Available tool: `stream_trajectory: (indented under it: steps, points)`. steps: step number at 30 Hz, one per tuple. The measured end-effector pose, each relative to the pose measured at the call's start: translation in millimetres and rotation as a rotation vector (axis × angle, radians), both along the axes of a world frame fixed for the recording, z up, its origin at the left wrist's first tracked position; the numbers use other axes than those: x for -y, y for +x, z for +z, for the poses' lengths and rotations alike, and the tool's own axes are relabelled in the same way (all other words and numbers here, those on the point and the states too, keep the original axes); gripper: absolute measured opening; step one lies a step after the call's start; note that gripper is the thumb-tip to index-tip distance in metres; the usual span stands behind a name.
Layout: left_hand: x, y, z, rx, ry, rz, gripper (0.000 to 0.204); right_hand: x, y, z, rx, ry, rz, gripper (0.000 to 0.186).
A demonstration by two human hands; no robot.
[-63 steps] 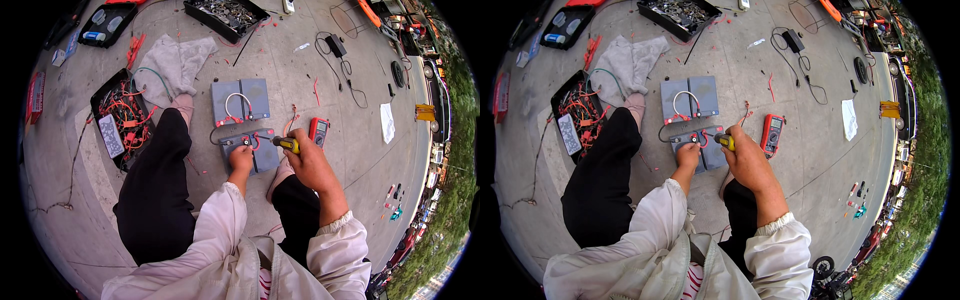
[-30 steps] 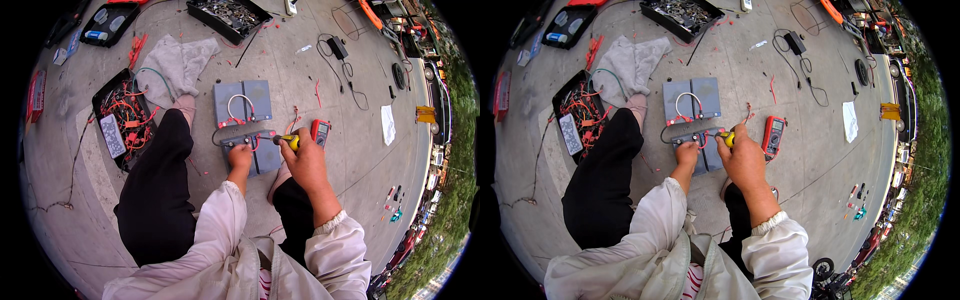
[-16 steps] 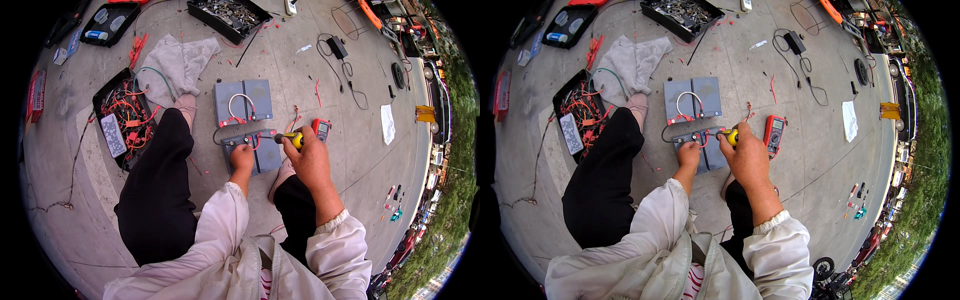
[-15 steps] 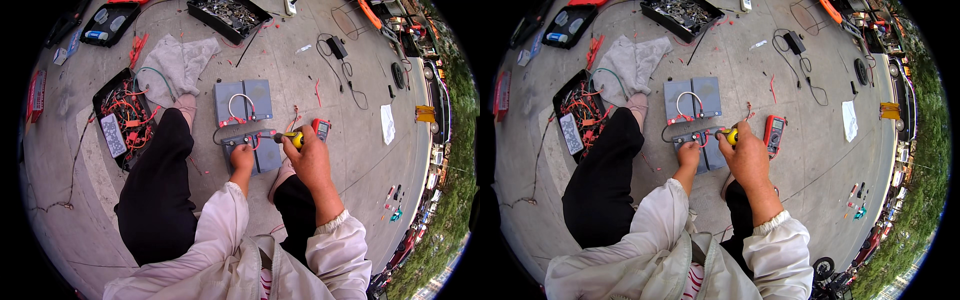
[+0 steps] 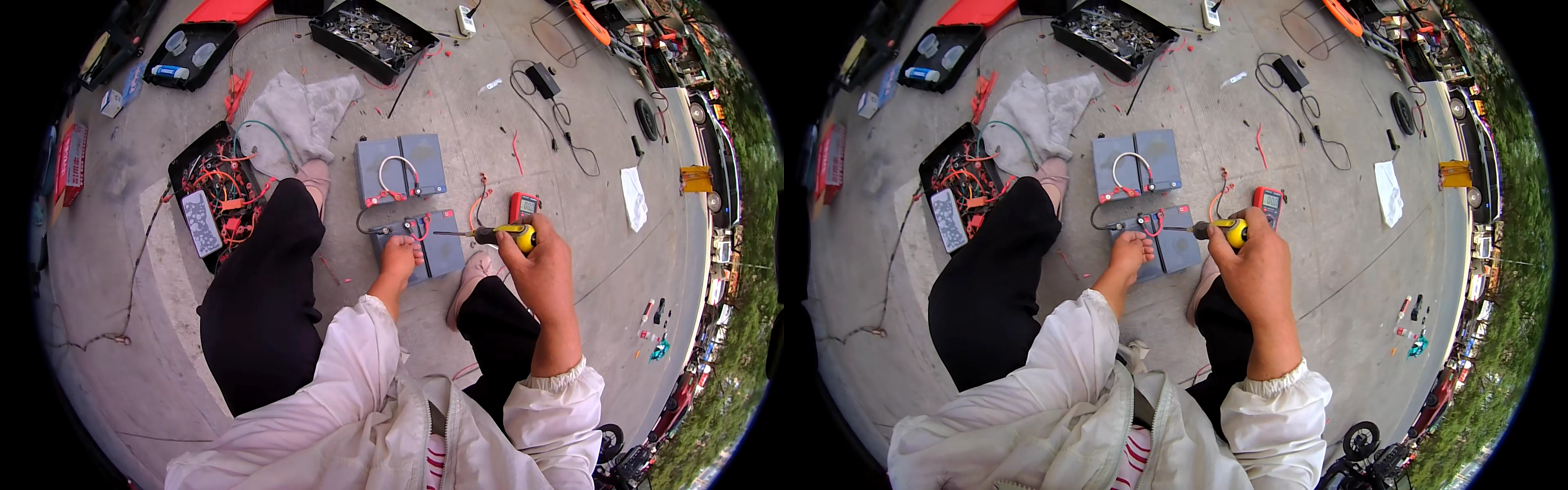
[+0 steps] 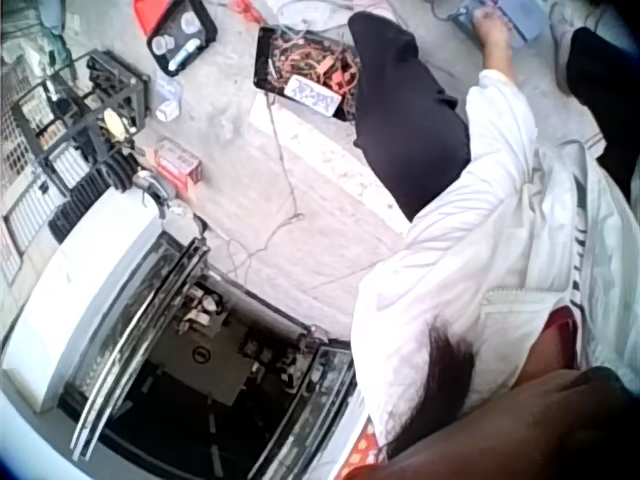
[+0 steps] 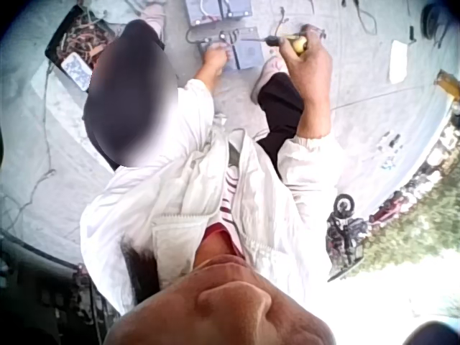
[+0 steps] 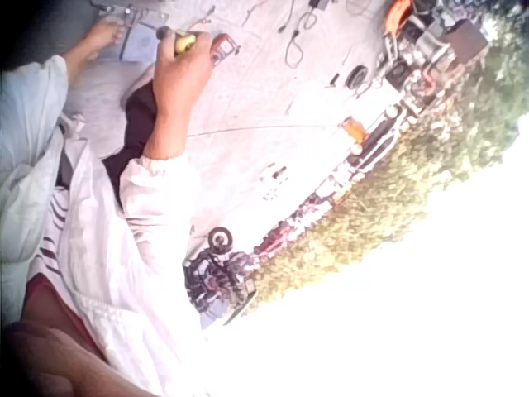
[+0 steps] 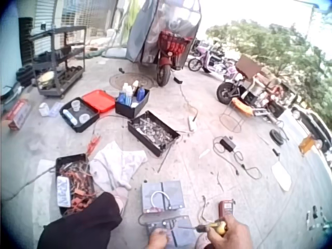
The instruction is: The person sits on the ground and uses a screwdriver to tighten screws on the terminals of two gray battery packs. They handle red and black wires and small metal nuts while assembling the connections.
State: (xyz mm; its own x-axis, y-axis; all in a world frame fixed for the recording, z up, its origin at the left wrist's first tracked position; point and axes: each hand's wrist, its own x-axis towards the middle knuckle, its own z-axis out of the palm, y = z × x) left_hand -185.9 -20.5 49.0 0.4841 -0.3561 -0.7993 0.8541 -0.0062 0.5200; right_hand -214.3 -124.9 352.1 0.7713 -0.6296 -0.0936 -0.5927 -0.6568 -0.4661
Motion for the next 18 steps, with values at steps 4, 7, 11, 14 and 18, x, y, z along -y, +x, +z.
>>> stream_trajectory:
  steps: [4, 7, 11, 14, 18]
  points:
    - [-12.9, 6.7, 17.4, -0.092, -0.220, 0.102, 0.011, -8.8, -16.3, 6.2, 0.018, 0.043, 0.004, 0.029]
    - [-16.7, 8.3, 27.4, -0.189, -0.360, 0.226, 0.017, -15.3, -26.5, 4.7, 0.076, 0.126, -0.030, 0.029]
    - [-19.5, 9.0, 36.6, -0.248, -0.395, 0.353, 0.022, -22.5, -31.7, 2.4, 0.116, 0.167, -0.048, 0.029]
    - [-21.8, 9.5, 33.6, -0.274, -0.430, 0.421, 0.022, -24.0, -30.5, 4.0, 0.131, 0.170, -0.044, 0.029]
    - [-22.7, 8.8, 31.9, -0.268, -0.424, 0.458, 0.021, -22.3, -29.2, 4.1, 0.167, 0.219, -0.078, 0.028]
